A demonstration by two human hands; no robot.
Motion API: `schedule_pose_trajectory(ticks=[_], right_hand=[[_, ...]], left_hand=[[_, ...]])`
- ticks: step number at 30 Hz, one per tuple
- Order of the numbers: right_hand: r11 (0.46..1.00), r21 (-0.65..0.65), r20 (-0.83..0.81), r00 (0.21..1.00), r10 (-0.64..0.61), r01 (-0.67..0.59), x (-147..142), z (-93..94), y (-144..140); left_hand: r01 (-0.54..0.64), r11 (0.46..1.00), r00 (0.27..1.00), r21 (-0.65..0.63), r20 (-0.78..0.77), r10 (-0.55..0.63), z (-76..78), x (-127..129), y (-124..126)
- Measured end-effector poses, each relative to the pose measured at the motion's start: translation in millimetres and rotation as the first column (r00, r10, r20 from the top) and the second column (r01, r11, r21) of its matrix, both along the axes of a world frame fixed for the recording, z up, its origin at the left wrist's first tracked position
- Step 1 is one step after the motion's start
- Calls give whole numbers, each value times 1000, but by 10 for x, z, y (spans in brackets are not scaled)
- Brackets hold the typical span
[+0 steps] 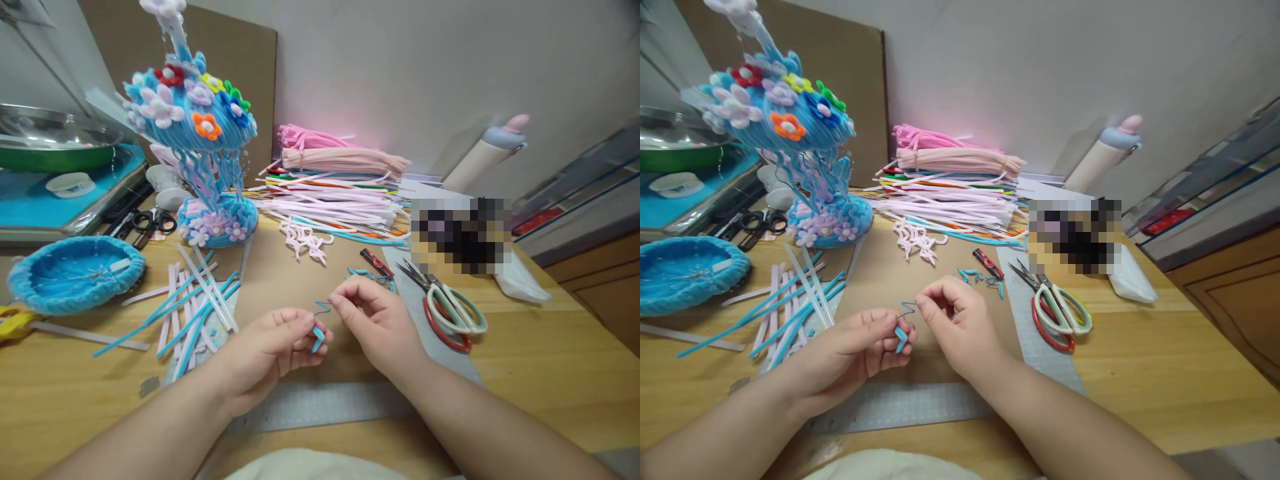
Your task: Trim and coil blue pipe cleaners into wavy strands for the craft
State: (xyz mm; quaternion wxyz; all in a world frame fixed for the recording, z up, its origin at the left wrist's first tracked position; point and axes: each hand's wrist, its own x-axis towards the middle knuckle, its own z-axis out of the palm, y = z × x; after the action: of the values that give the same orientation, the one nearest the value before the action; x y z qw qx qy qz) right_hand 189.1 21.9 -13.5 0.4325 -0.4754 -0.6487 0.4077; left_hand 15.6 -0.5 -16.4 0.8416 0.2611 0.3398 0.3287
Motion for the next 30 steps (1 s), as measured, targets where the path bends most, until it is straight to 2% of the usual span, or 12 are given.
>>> schedule_pose_trajectory(ticks=[6, 10, 14, 17, 19, 21, 23, 25, 28, 30], right_hand=[[984, -102, -244, 963, 118, -147, -8, -13, 0], [986, -4, -236, 958, 160, -165, 21, -8, 17], [972, 136, -228, 949, 217, -190, 88, 10, 55], [945, 223, -183, 942, 281, -239, 128, 29, 67], [941, 218, -150, 944, 293, -258, 135, 39, 62], [948, 175, -151, 944, 293, -266, 125, 44, 52], [959, 118, -202, 939, 277, -257, 105, 44, 47], [971, 39, -288, 928, 236, -235, 85, 45, 49], [970, -108, -407, 900, 155, -216, 68, 49, 60], [959, -182, -453, 884, 115, -218, 64, 50, 64]], left_hand=[[-114, 991, 989, -67, 89, 120, -10, -11, 20], [-121, 987, 977, -107, 163, 137, -2, -16, 12], [-75, 991, 975, -107, 200, 95, 24, -32, 12], [-50, 997, 985, -61, 164, 60, 25, -37, 13], [-74, 997, 994, 9, 79, 73, 17, -29, 9], [-114, 985, 991, 133, -53, 122, 10, -13, 4], [-121, 947, 957, 296, -219, 191, 5, 4, 2], [-42, 873, 882, 486, -393, 261, -1, 14, -1], [192, 691, 723, 697, -577, 381, -19, 8, -11], [326, 581, 650, 746, -623, 436, -35, -6, -20]])
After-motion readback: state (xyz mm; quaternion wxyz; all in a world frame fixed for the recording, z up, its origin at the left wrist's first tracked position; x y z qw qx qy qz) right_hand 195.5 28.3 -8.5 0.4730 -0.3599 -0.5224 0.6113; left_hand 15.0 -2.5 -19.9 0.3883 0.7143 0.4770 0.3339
